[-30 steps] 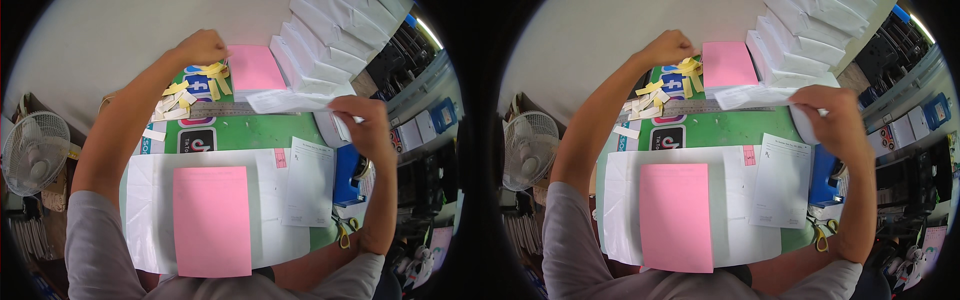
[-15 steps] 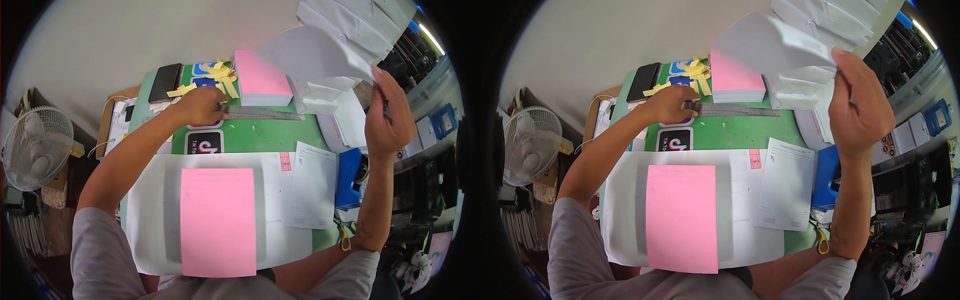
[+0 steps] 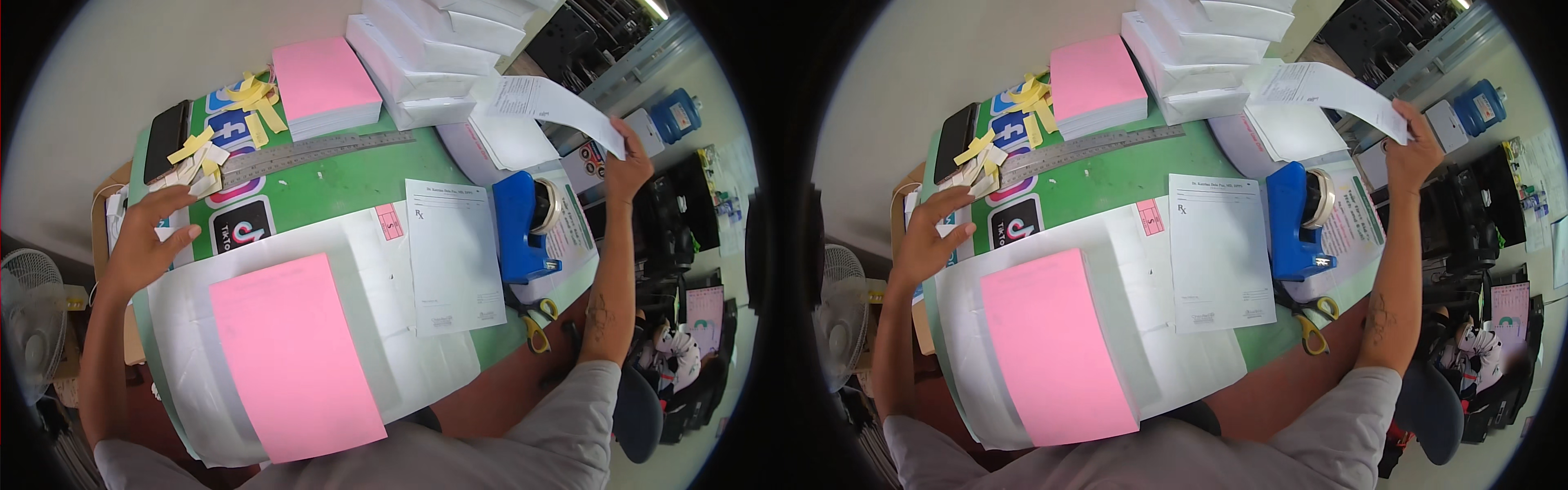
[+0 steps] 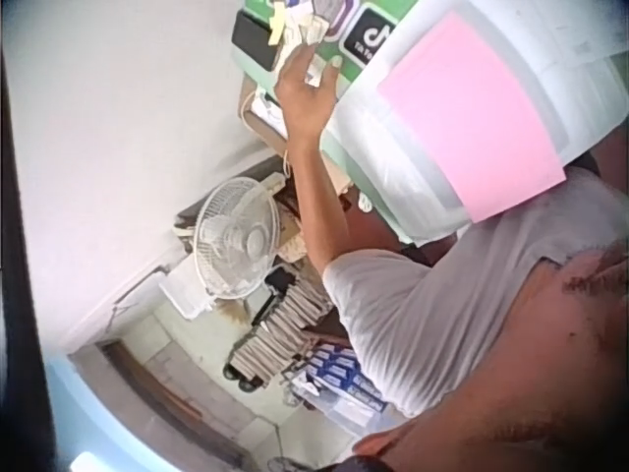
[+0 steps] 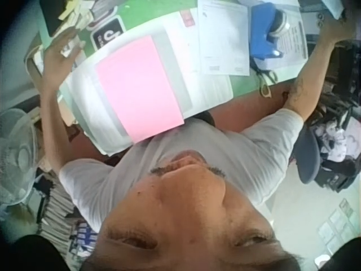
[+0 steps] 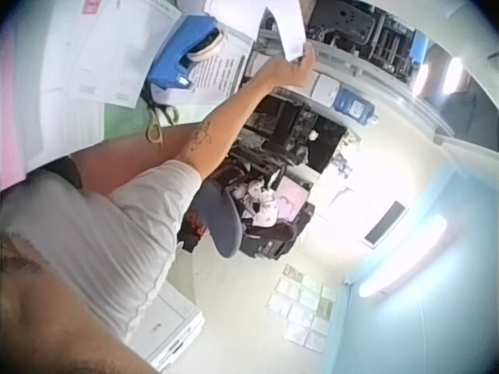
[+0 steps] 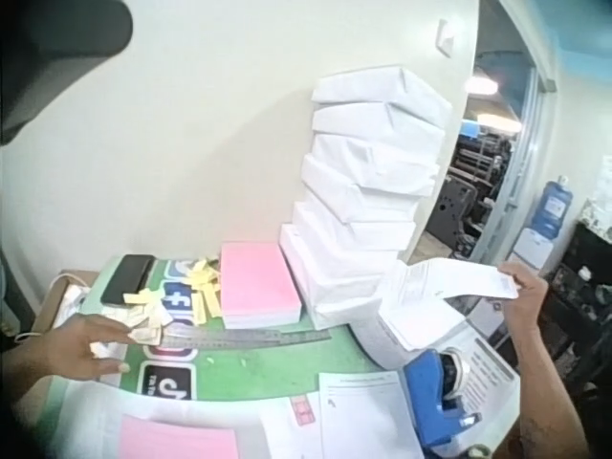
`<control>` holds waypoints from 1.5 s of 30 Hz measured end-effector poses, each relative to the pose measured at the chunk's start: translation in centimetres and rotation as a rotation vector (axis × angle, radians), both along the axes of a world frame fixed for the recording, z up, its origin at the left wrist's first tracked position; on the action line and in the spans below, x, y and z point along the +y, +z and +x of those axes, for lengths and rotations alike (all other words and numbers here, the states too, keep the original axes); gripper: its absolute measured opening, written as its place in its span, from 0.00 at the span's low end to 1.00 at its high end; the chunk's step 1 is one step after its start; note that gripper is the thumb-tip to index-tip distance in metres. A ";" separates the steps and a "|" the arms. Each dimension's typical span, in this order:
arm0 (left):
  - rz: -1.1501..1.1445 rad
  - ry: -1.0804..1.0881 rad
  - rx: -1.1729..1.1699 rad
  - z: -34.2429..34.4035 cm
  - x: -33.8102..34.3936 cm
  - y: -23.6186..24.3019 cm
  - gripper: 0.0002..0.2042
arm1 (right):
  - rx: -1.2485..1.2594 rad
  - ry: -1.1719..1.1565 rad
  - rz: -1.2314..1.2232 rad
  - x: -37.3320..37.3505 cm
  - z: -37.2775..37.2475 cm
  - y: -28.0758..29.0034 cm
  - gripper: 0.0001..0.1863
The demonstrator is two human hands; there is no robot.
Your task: Organizing, stacking, and wrapping bundles of printed prescription forms with white paper and adhesive strips.
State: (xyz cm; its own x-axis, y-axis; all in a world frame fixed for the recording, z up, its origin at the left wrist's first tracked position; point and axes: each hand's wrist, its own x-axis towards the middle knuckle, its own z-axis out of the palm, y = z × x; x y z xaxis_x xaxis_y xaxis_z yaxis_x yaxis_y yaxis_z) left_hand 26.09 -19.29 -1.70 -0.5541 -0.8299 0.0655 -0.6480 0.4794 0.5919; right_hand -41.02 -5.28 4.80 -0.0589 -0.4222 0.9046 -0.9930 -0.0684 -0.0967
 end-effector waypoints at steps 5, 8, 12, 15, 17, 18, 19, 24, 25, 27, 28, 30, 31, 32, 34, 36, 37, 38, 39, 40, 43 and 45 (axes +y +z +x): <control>-0.051 -0.072 -0.036 1.3 2.0 -1.3 0.22 | 0.153 -0.162 0.328 1.2 -1.6 -8.8 0.17; 0.051 0.019 -0.060 2.1 3.9 -0.5 0.22 | 0.146 -0.051 0.485 2.6 0.3 -11.1 0.15; -0.041 0.026 -0.037 3.8 4.8 -1.2 0.23 | 0.107 -0.011 0.647 4.3 3.6 -10.2 0.18; -0.033 0.046 -0.005 3.8 5.8 -0.8 0.23 | 0.039 -0.060 0.813 6.0 2.9 -9.5 0.22; -0.001 0.063 0.003 3.6 6.8 -0.5 0.23 | 0.086 -0.086 0.698 7.2 2.9 -9.5 0.25; -0.015 0.039 0.006 3.5 7.4 -0.5 0.23 | 0.005 -0.098 0.682 7.9 3.2 -9.2 0.22; -0.028 0.016 0.008 3.5 8.1 -0.5 0.23 | 0.006 -0.098 0.683 8.8 3.4 -8.7 0.22; -0.065 0.002 0.013 3.7 12.7 -0.4 0.24 | -0.276 -0.063 1.044 15.3 10.8 -4.2 0.31; -0.063 0.001 0.009 3.5 13.6 -0.2 0.24 | -0.323 -0.139 1.114 16.6 13.6 -3.6 0.36; -0.062 0.008 -0.013 3.3 15.1 0.0 0.25 | -0.499 -0.151 1.163 19.3 15.9 -4.4 0.48; -0.068 0.020 0.006 3.2 15.8 -0.1 0.25 | -0.365 -0.092 1.138 20.2 16.2 -5.2 0.49; -0.069 0.018 0.021 2.6 16.6 0.3 0.25 | -0.296 -0.047 1.087 21.2 18.1 -5.7 0.46; -0.089 0.004 0.018 2.2 16.9 0.5 0.26 | -0.233 -0.068 1.080 21.4 18.9 -5.9 0.45; -0.105 -0.008 0.018 2.0 17.1 0.7 0.26 | -0.237 -0.064 1.084 21.6 18.8 -6.3 0.45; -0.093 -0.040 0.008 0.7 17.3 1.4 0.27 | -0.182 -0.068 1.013 22.0 18.3 -7.4 0.40; -0.086 -0.065 -0.003 0.1 17.9 1.7 0.27 | -0.250 -0.027 1.007 23.1 17.1 -7.4 0.37; -0.109 -0.066 -0.020 0.0 18.2 1.4 0.28 | -0.311 0.009 0.999 23.5 16.4 -7.1 0.33; -0.133 -0.076 -0.036 -0.2 18.4 1.1 0.29 | -0.357 0.072 1.011 24.2 15.8 -6.0 0.29; -0.134 -0.068 -0.040 0.2 18.7 1.0 0.29 | -0.365 0.091 1.019 24.8 15.0 -5.3 0.28; -0.140 -0.029 -0.018 0.9 19.1 0.9 0.30 | -0.535 0.118 1.046 25.5 14.0 -4.6 0.30; -0.115 0.033 0.042 2.1 20.1 0.7 0.31 | -0.770 0.266 1.035 26.1 11.5 -1.8 0.33; -0.085 0.064 0.083 2.3 20.4 0.6 0.32 | -0.864 0.252 0.833 25.0 9.6 -1.8 0.36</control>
